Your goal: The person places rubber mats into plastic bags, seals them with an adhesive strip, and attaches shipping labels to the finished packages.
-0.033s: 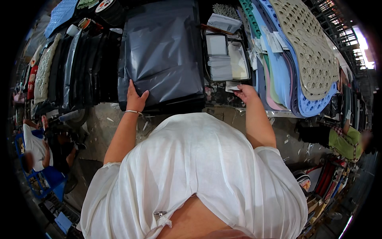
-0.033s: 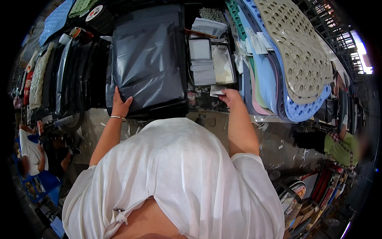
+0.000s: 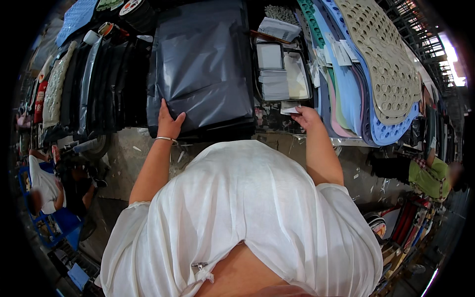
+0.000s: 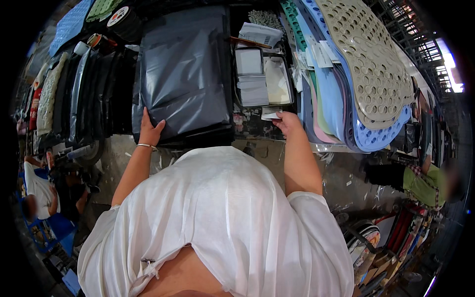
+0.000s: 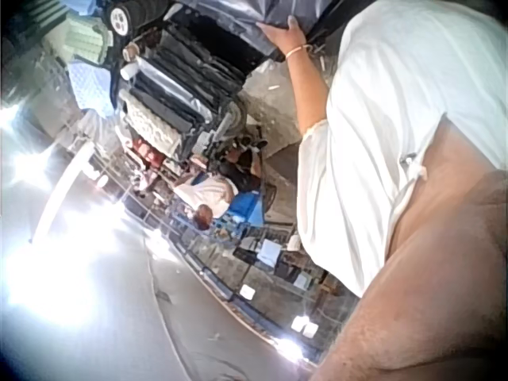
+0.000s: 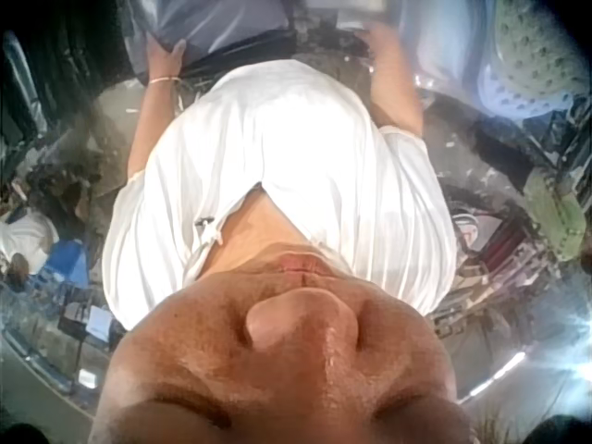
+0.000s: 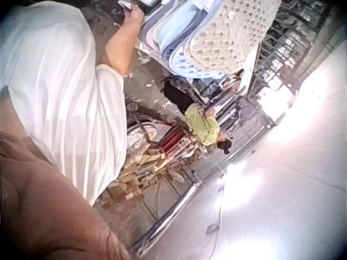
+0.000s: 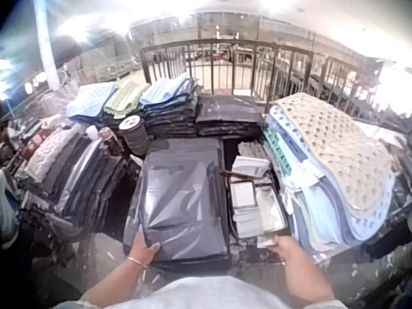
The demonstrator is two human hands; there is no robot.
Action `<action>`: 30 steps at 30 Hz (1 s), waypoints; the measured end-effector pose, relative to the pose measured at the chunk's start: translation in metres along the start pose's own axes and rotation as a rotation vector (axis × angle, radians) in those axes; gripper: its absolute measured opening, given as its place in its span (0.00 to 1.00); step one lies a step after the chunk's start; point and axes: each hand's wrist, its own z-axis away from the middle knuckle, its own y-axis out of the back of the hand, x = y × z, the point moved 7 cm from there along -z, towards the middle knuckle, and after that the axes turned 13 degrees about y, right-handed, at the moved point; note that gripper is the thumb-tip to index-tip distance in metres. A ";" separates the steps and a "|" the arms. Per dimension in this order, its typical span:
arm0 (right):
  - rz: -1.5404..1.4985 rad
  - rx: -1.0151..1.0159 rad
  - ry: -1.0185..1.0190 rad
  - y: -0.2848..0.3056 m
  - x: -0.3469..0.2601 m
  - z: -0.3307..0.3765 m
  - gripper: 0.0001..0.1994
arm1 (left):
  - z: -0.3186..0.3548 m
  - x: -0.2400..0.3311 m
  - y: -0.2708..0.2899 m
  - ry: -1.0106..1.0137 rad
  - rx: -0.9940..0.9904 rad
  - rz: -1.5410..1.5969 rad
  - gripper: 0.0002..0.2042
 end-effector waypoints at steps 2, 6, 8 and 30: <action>-0.137 -0.022 0.033 -0.006 0.006 0.020 0.08 | 0.001 -0.003 0.002 0.018 -0.005 0.034 0.45; -0.041 -0.305 -0.098 -0.076 0.007 0.121 0.07 | 0.053 0.072 0.026 -0.337 0.272 -0.166 0.40; 0.075 -0.416 0.037 -0.134 -0.026 0.173 0.07 | 0.078 0.113 0.021 -0.425 0.027 -0.003 0.30; 0.198 -0.590 0.218 -0.226 -0.065 0.226 0.04 | 0.097 0.134 0.001 0.256 -0.838 1.032 0.03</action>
